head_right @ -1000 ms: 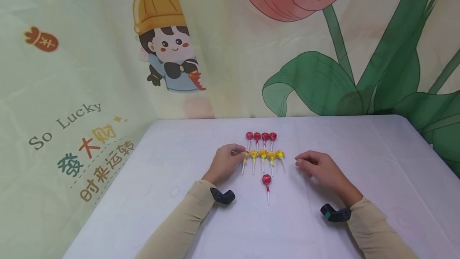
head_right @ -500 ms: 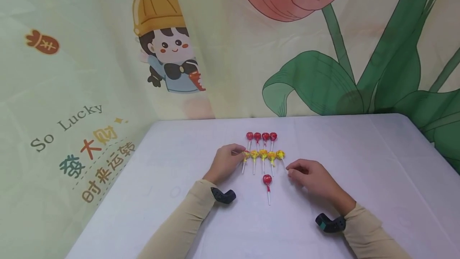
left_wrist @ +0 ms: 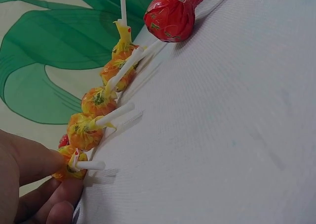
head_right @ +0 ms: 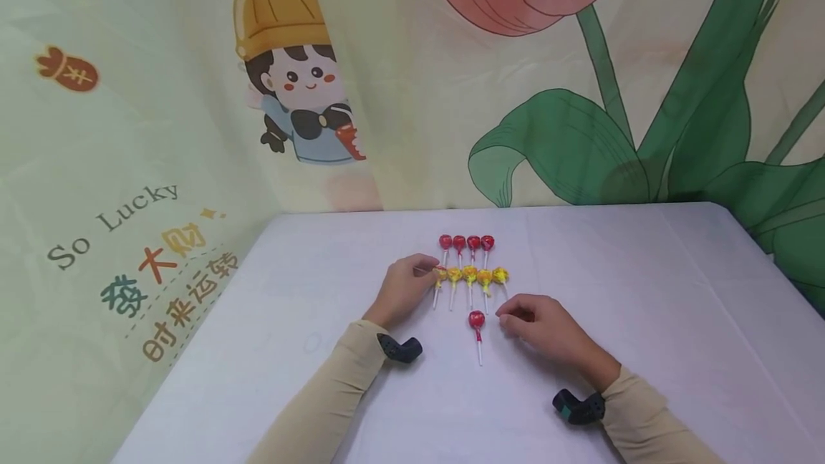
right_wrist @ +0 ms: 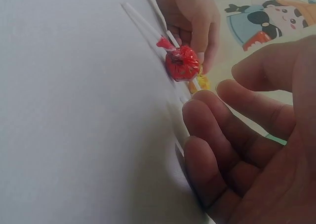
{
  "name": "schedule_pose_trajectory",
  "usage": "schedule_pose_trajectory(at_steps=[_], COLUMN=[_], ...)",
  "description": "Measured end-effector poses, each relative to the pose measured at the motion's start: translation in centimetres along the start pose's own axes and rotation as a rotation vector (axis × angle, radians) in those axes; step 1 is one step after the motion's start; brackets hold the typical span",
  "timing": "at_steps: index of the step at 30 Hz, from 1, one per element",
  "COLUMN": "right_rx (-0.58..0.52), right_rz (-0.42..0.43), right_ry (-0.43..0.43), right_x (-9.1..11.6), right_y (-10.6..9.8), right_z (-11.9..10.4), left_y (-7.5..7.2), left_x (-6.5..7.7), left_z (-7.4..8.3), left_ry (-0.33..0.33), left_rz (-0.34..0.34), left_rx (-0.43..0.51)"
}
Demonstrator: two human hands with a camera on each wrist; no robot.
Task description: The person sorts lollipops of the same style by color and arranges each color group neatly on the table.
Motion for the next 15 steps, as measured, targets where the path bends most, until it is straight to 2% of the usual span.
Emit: schedule_pose_trajectory(at_steps=[4, 10, 15], right_rx=[0.011, 0.071, 0.101], right_rz=[-0.005, 0.006, 0.034], right_ry=[-0.004, -0.025, -0.006], right_x=[-0.14, -0.27, -0.59], right_y=[0.36, 0.71, 0.78], right_z=[0.01, -0.31, -0.42], left_y=[0.01, -0.12, -0.74], left_x=[0.01, 0.27, 0.44], left_z=[-0.16, -0.82, -0.65], left_ry=[0.012, -0.025, -0.001], left_rz=[-0.002, 0.005, 0.025], left_rx=[0.006, 0.021, 0.039])
Point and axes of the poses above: each hand's wrist, its own x-axis away from the middle knuckle, its own y-axis out of the palm, z = x × y, the point moved 10 cm from there along -x, towards the middle knuckle, and after that the axes turned 5 degrees about x, right-handed, at the moved point
